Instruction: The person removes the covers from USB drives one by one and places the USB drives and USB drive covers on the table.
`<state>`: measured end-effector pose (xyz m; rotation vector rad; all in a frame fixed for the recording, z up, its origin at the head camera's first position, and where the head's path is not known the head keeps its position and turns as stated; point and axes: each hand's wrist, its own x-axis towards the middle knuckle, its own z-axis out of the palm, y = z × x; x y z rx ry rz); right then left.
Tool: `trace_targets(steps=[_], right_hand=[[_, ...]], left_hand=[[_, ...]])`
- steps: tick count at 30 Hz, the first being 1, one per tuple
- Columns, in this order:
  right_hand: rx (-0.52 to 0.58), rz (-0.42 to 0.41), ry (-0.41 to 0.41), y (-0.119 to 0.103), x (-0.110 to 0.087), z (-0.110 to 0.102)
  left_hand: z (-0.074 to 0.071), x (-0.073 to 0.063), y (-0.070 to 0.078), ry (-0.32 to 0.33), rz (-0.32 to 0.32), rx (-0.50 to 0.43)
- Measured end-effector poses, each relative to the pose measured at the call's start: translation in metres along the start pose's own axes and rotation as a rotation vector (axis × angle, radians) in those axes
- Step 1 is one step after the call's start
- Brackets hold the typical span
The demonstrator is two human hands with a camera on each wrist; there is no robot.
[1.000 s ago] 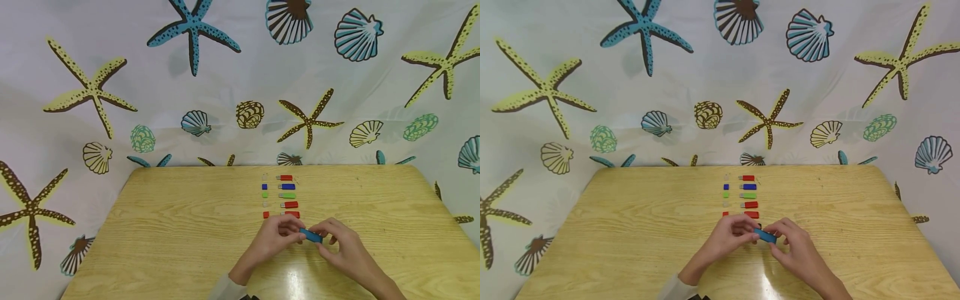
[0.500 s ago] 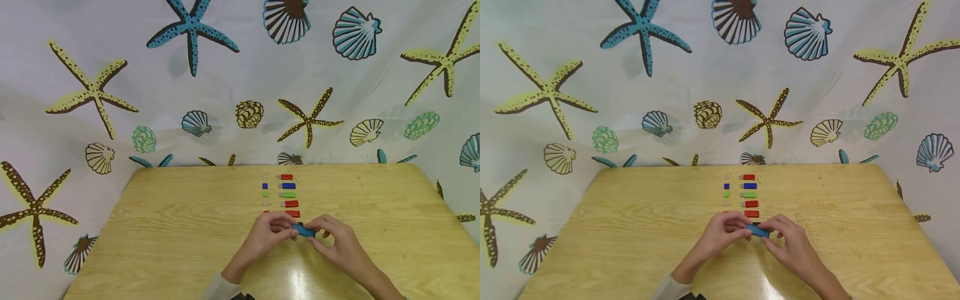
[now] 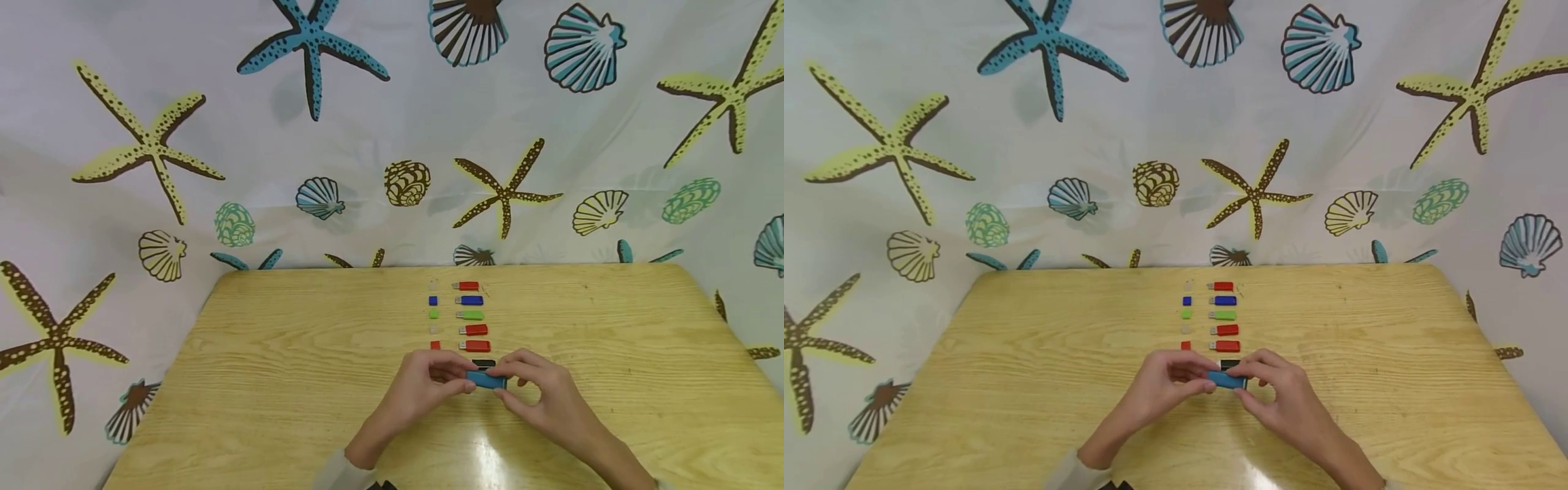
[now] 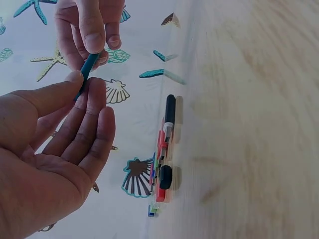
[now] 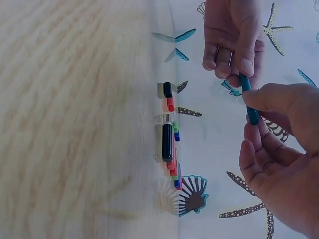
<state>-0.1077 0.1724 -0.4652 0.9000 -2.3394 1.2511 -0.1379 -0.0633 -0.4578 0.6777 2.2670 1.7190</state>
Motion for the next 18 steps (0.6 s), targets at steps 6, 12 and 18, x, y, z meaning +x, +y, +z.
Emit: trace_targets(steps=[6,12,18], right_hand=[[0.006,-0.024,-0.004,-0.0009,0.0020,0.0021],[0.020,-0.055,-0.012,-0.0013,0.0034,0.0033],[0.019,-0.069,-0.026,-0.0025,0.0038,0.0047]], left_hand=[[-0.0032,-0.0024,0.0002,-0.006,-0.019,-0.035],[-0.0067,-0.0031,-0.0011,-0.035,-0.031,-0.096],[-0.0089,-0.0056,-0.0034,-0.050,-0.046,-0.164]])
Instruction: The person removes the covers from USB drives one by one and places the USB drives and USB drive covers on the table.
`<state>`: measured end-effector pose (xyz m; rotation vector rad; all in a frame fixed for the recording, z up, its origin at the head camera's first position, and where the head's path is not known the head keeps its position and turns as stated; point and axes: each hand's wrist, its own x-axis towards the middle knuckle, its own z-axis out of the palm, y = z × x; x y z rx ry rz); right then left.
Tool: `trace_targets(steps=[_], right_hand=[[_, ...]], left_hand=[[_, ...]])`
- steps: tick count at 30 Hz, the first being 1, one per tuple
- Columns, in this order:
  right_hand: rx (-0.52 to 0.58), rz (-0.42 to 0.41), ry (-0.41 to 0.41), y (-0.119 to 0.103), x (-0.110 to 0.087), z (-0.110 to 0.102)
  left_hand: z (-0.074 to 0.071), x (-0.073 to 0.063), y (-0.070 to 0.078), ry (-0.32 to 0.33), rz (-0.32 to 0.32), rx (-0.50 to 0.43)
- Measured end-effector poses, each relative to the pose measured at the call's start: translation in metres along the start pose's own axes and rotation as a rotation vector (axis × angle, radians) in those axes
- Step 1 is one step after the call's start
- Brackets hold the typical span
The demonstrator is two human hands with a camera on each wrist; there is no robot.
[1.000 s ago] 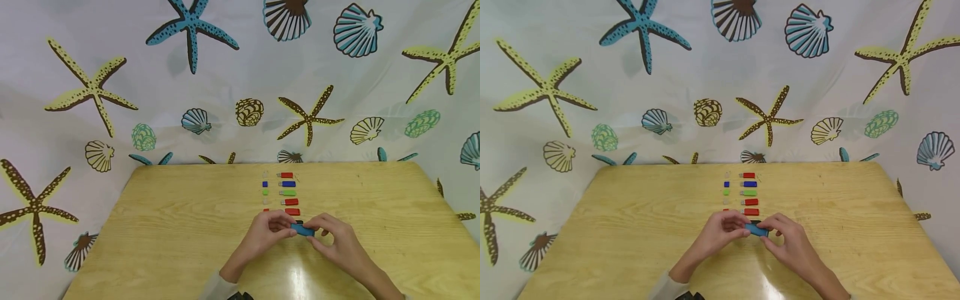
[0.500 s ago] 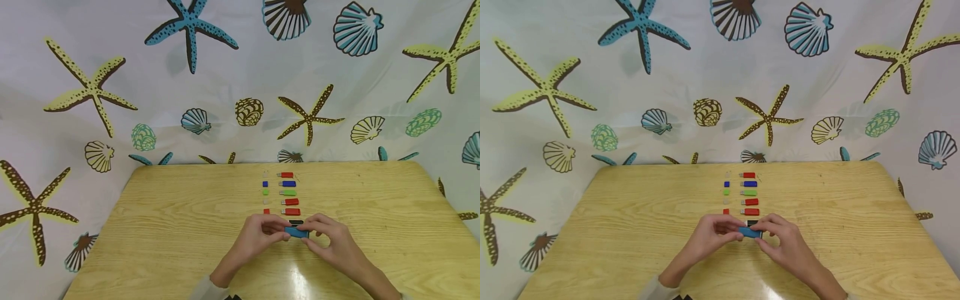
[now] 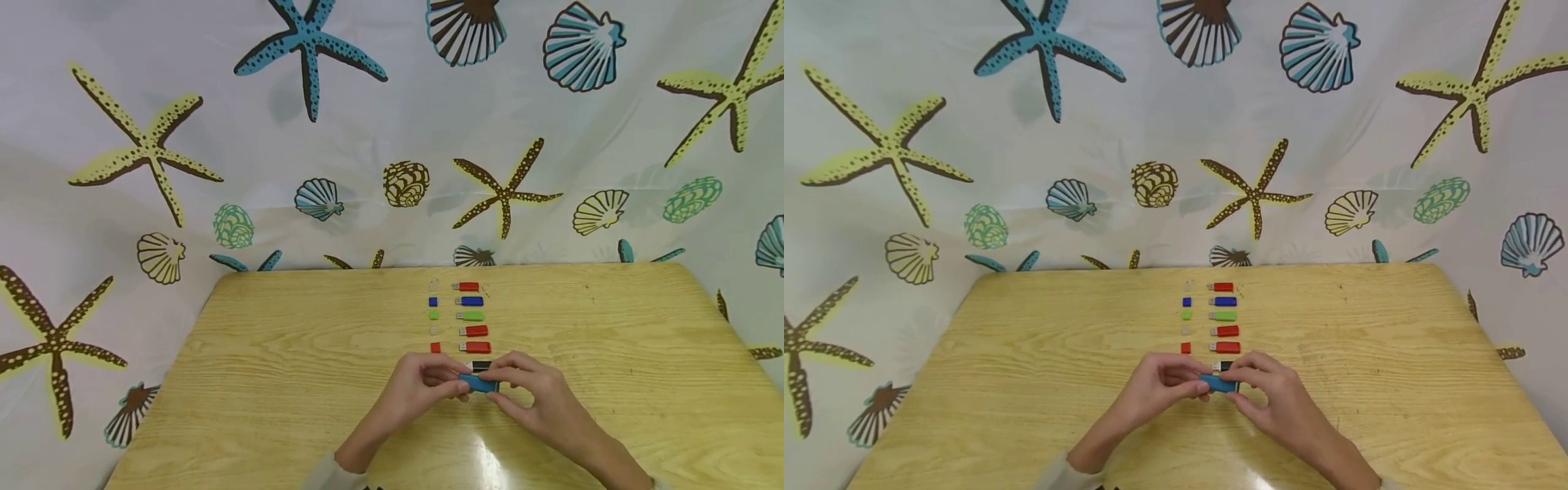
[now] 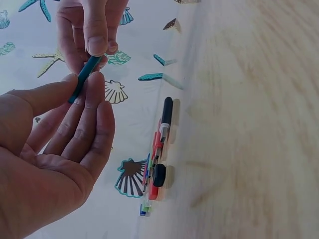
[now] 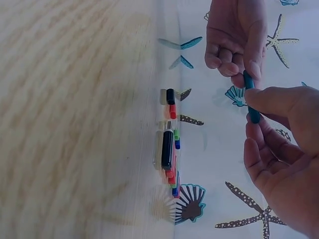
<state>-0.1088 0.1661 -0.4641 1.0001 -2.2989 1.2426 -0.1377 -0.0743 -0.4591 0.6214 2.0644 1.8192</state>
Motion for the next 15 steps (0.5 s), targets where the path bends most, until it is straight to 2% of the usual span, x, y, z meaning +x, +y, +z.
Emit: trace_targets(steps=[7,12,15], right_hand=[[-0.031,-0.060,-0.008,-0.0026,0.0009,0.0014],[-0.020,-0.066,-0.004,-0.0041,0.0004,0.0035],[-0.008,-0.071,-0.013,-0.0035,-0.0002,0.0061]], left_hand=[[-0.0010,-0.0038,-0.0035,0.007,-0.041,-0.076],[-0.0029,-0.0073,-0.0066,0.011,-0.066,-0.154],[-0.0042,-0.0095,-0.0095,0.021,-0.069,-0.165]])
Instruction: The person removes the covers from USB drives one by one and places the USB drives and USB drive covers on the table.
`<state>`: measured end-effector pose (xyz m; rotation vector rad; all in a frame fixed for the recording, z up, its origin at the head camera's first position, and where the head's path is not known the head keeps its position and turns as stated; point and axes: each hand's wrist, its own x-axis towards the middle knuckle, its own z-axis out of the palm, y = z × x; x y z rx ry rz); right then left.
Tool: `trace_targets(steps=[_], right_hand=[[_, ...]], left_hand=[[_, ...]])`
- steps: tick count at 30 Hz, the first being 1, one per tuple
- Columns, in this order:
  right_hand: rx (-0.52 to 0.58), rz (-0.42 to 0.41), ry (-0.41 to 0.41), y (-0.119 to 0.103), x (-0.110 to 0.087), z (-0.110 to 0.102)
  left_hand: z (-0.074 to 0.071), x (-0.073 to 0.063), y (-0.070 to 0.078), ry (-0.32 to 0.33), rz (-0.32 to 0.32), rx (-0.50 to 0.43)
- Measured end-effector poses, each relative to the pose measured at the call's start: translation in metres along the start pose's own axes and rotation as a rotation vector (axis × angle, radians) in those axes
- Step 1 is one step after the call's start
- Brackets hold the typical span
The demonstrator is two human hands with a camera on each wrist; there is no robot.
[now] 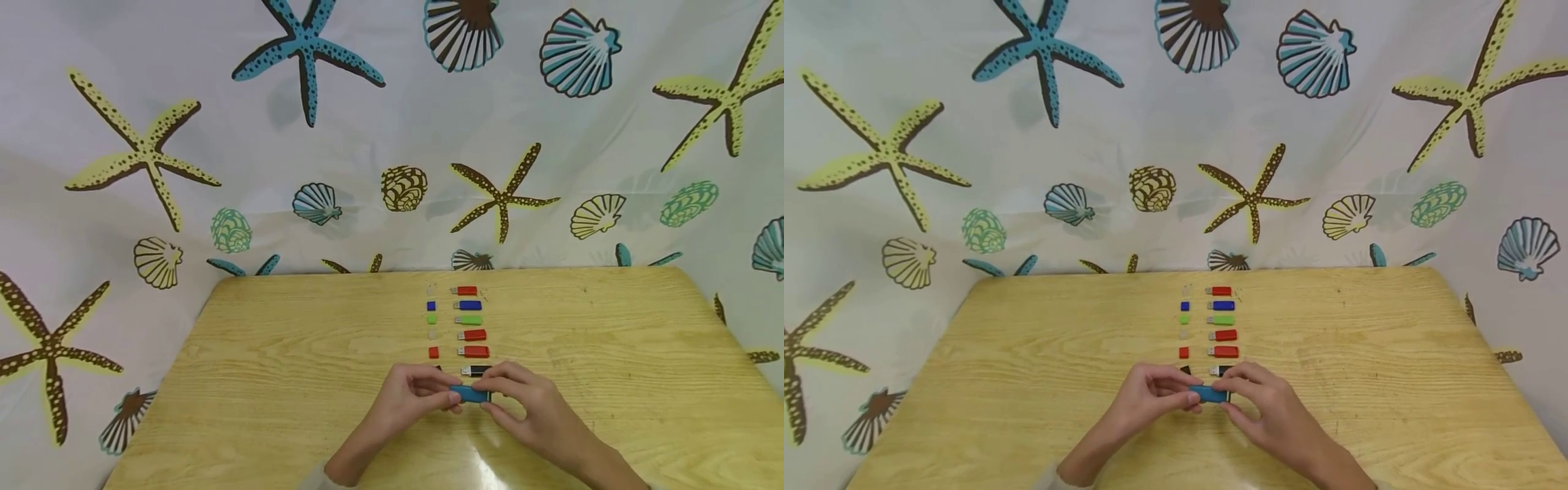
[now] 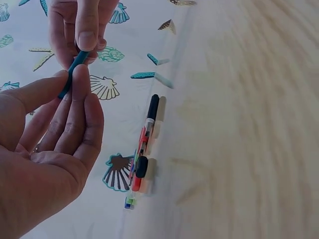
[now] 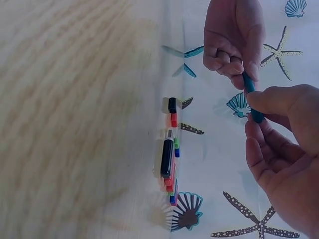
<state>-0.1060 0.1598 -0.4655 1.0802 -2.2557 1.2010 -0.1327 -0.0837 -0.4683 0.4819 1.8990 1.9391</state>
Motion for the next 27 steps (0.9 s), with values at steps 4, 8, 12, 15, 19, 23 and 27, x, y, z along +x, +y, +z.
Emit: trace_targets(steps=[4,8,12,15,19,23,27], right_hand=[[0.017,-0.008,-0.013,0.000,-0.002,0.003],[0.029,-0.004,-0.019,-0.001,-0.004,0.004],[0.023,-0.010,-0.023,-0.002,-0.003,0.003],[0.014,-0.015,-0.021,-0.003,-0.002,0.002],[0.016,-0.027,-0.023,-0.004,-0.002,0.002],[-0.018,-0.025,-0.016,-0.002,-0.004,-0.004],[-0.059,-0.006,0.018,0.005,-0.012,-0.016]], left_hand=[[-0.002,-0.004,-0.004,-0.003,0.008,0.012],[-0.003,-0.008,-0.006,-0.020,0.017,-0.005],[-0.004,-0.010,-0.007,-0.027,0.031,-0.036],[-0.005,-0.011,-0.007,-0.032,0.049,-0.043],[-0.005,-0.012,-0.006,-0.033,0.056,-0.044],[-0.013,-0.016,-0.005,0.002,0.045,-0.048],[-0.033,-0.024,-0.004,0.049,0.017,-0.045]])
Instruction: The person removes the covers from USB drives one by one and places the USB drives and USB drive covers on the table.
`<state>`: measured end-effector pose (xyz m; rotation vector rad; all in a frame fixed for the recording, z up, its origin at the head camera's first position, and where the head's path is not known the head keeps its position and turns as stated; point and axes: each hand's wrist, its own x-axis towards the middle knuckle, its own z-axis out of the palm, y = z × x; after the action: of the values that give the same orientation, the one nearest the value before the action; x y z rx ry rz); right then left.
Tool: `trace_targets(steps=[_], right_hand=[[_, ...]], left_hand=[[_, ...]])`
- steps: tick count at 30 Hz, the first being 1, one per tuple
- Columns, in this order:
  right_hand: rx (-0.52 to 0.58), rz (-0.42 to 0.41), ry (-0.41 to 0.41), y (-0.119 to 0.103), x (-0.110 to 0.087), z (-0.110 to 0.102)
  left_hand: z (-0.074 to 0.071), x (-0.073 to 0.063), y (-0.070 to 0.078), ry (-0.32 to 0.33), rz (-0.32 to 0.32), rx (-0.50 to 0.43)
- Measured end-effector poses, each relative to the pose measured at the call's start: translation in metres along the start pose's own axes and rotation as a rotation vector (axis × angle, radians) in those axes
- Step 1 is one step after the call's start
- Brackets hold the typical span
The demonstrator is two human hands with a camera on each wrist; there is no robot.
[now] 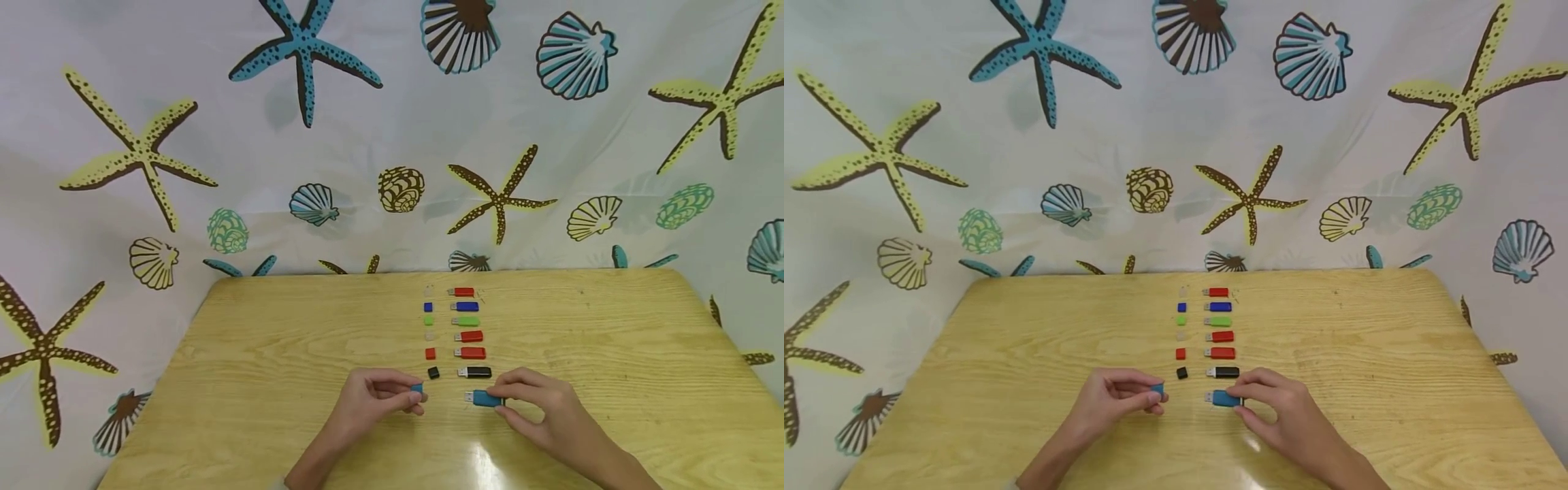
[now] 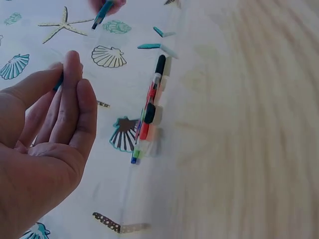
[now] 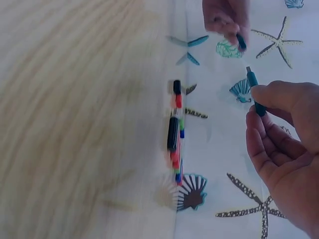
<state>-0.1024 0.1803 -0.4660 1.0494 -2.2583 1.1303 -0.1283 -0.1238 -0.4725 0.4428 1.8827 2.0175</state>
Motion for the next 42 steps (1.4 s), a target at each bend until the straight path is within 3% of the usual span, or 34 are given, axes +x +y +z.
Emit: trace_targets(steps=[4,9,20,30,42], right_hand=[[-0.008,0.008,0.014,0.004,-0.005,-0.005],[0.008,0.016,0.012,0.003,-0.003,-0.004],[0.010,0.030,0.014,0.006,-0.004,-0.003],[0.027,0.063,-0.012,0.008,-0.007,0.001],[0.049,0.090,-0.025,0.009,-0.010,0.005]], left_hand=[[-0.009,-0.004,0.001,0.010,-0.014,0.030],[-0.008,-0.004,-0.002,0.043,-0.014,0.082],[-0.004,-0.003,-0.004,0.066,-0.061,0.093],[0.002,-0.001,-0.007,0.025,-0.057,0.085],[0.004,0.001,-0.008,0.027,-0.042,0.091]])
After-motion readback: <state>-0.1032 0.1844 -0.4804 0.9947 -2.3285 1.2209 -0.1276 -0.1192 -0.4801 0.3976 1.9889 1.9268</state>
